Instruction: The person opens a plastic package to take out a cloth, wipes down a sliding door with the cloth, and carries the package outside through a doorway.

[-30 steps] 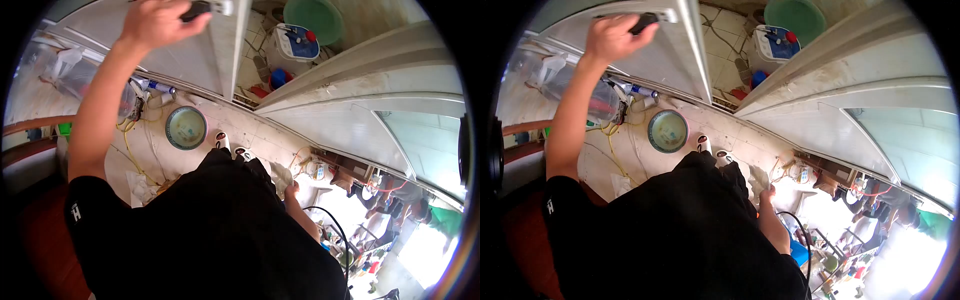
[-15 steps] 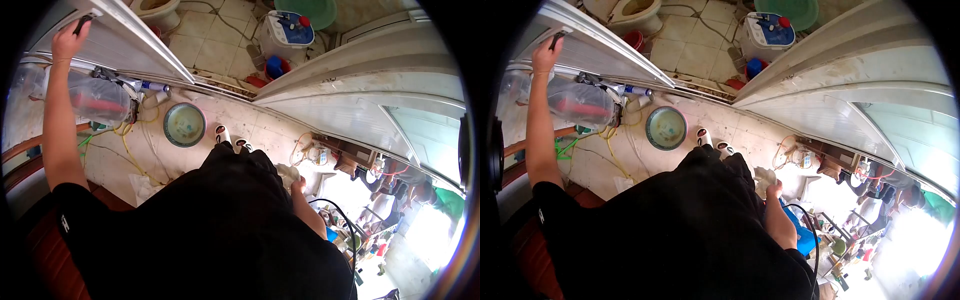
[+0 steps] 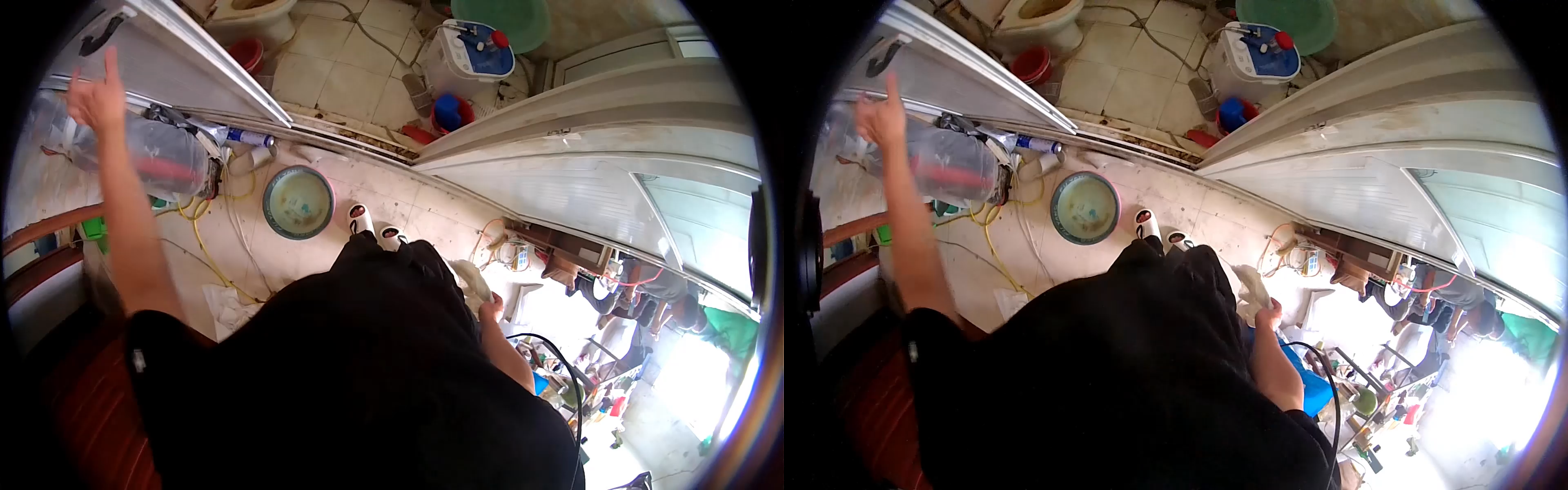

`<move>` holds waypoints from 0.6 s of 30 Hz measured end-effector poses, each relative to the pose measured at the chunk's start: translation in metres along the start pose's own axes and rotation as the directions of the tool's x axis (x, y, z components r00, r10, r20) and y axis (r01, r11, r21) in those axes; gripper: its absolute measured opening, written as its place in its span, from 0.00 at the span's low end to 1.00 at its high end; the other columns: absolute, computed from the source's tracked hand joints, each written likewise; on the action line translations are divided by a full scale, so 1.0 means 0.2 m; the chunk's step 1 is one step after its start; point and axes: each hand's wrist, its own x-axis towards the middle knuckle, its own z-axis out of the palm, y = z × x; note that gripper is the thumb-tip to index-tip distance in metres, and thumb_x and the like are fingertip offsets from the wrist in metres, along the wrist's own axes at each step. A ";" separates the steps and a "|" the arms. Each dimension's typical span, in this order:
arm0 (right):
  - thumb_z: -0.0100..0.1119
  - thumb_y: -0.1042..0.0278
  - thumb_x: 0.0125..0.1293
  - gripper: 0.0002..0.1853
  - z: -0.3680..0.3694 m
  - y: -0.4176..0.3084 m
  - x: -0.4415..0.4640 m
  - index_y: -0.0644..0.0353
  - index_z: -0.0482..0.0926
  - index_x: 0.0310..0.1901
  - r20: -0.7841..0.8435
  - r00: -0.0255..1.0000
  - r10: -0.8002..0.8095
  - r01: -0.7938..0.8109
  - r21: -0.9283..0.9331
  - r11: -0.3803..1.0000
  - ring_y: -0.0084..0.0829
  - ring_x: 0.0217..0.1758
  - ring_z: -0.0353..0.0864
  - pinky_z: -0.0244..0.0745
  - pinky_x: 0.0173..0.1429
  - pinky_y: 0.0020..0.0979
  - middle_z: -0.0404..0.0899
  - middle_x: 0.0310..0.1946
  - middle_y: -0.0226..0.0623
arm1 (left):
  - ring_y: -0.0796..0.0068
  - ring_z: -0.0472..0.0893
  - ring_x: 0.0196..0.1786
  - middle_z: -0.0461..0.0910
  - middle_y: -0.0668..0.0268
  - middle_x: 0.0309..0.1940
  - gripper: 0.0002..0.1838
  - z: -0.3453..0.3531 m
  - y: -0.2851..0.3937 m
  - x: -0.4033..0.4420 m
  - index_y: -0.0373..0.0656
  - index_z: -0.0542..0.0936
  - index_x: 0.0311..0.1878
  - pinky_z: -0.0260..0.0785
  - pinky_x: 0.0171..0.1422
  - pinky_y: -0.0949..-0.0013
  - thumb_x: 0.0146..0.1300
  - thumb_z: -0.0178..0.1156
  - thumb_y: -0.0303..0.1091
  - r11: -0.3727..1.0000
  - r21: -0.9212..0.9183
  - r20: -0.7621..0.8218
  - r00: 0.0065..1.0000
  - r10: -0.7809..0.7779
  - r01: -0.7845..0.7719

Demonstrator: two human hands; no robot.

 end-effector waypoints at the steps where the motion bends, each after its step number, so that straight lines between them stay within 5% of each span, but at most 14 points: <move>1: 0.51 0.76 0.47 0.21 -0.01 0.00 -0.01 0.55 0.76 0.46 0.008 1.000 -0.004 0.004 -0.006 1.000 0.43 0.48 0.76 0.68 0.54 0.37 0.78 0.42 0.46 | 0.55 0.71 0.53 0.72 0.53 0.49 0.33 -0.11 0.09 -0.20 0.38 0.72 0.50 0.60 0.58 0.59 0.58 0.47 0.62 0.958 -0.246 0.055 0.989 -0.137 0.147; 2: 0.51 0.76 0.47 0.21 -0.02 0.00 -0.03 0.55 0.77 0.46 0.017 1.000 -0.011 0.011 -0.012 1.000 0.43 0.48 0.76 0.68 0.54 0.37 0.78 0.42 0.46 | 0.55 0.71 0.52 0.72 0.53 0.48 0.30 -0.25 0.19 -0.41 0.38 0.72 0.49 0.60 0.57 0.61 0.61 0.47 0.58 0.836 -0.464 0.139 0.956 -0.258 0.294; 3: 0.51 0.76 0.46 0.21 -0.01 0.02 -0.04 0.56 0.77 0.46 0.032 0.999 -0.010 0.011 -0.031 0.999 0.43 0.48 0.76 0.68 0.54 0.36 0.78 0.41 0.47 | 0.55 0.72 0.50 0.73 0.54 0.44 0.23 -0.34 0.24 -0.68 0.38 0.70 0.46 0.62 0.54 0.60 0.63 0.47 0.51 0.667 -0.423 0.559 0.756 -0.342 0.614; 5: 0.51 0.75 0.46 0.21 0.02 0.05 0.00 0.57 0.77 0.46 0.060 0.998 -0.015 0.019 -0.065 0.998 0.42 0.48 0.76 0.68 0.54 0.36 0.78 0.41 0.47 | 0.55 0.72 0.45 0.73 0.54 0.42 0.19 -0.23 0.18 -1.78 0.38 0.70 0.45 0.63 0.51 0.58 0.65 0.46 0.46 0.582 -0.546 0.773 0.631 0.072 0.602; 7: 0.52 0.75 0.45 0.21 0.00 0.03 -0.02 0.59 0.77 0.45 0.085 0.996 -0.013 0.022 -0.116 0.993 0.42 0.47 0.77 0.68 0.55 0.35 0.79 0.39 0.48 | 0.58 0.72 0.43 0.73 0.55 0.40 0.18 -0.71 0.12 -2.45 0.39 0.71 0.44 0.63 0.48 0.60 0.65 0.46 0.46 0.644 -0.060 0.975 -0.092 0.200 0.763; 8: 0.52 0.74 0.45 0.20 -0.03 -0.02 -0.05 0.59 0.77 0.45 0.093 0.996 -0.006 0.018 -0.130 0.991 0.42 0.47 0.77 0.68 0.55 0.35 0.79 0.39 0.48 | 0.59 0.73 0.41 0.73 0.56 0.39 0.17 -1.00 0.02 -2.68 0.39 0.71 0.43 0.64 0.46 0.61 0.65 0.46 0.46 0.659 0.215 0.894 -0.417 0.164 0.721; 9: 0.52 0.74 0.45 0.20 -0.05 -0.05 -0.08 0.59 0.77 0.45 0.100 0.995 0.002 0.012 -0.144 0.990 0.42 0.47 0.77 0.68 0.55 0.35 0.79 0.39 0.48 | 0.60 0.73 0.40 0.73 0.57 0.38 0.17 -1.29 -0.10 -2.78 0.40 0.71 0.43 0.64 0.45 0.62 0.65 0.46 0.45 0.638 0.452 0.742 -0.660 0.119 0.624; 10: 0.52 0.74 0.45 0.20 -0.05 -0.04 -0.08 0.59 0.77 0.45 0.113 0.993 -0.016 0.036 -0.171 0.985 0.41 0.47 0.77 0.69 0.54 0.35 0.79 0.39 0.48 | 0.61 0.73 0.39 0.73 0.58 0.37 0.17 -1.53 -0.22 -2.88 0.40 0.71 0.42 0.64 0.43 0.63 0.65 0.46 0.45 0.576 0.627 0.598 -0.798 0.076 0.525; 12: 0.53 0.74 0.44 0.20 -0.05 0.03 0.00 0.58 0.77 0.45 0.142 0.988 -0.058 0.090 -0.233 0.968 0.41 0.48 0.77 0.69 0.54 0.35 0.79 0.40 0.48 | 0.64 0.73 0.36 0.73 0.60 0.34 0.16 -1.96 -0.45 -2.95 0.41 0.71 0.41 0.65 0.40 0.65 0.65 0.46 0.45 0.385 0.881 0.288 -0.957 0.021 0.274; 14: 0.54 0.74 0.44 0.21 -0.03 0.12 0.07 0.58 0.76 0.44 0.164 0.983 -0.086 0.125 -0.245 0.961 0.41 0.48 0.76 0.70 0.53 0.35 0.78 0.41 0.47 | 0.66 0.73 0.34 0.73 0.62 0.32 0.15 -2.16 -0.60 -2.97 0.42 0.71 0.39 0.65 0.37 0.67 0.65 0.46 0.45 0.207 0.969 0.135 -0.991 0.009 0.134; 18: 0.54 0.74 0.43 0.22 -0.01 0.12 0.17 0.56 0.75 0.45 0.219 0.961 -0.169 0.233 -0.310 0.922 0.41 0.48 0.76 0.70 0.52 0.36 0.77 0.42 0.46 | 0.71 0.73 0.29 0.73 0.65 0.28 0.13 -1.94 -0.68 -2.97 0.44 0.72 0.37 0.66 0.31 0.71 0.65 0.46 0.44 -0.024 0.967 0.251 -0.965 -0.077 0.253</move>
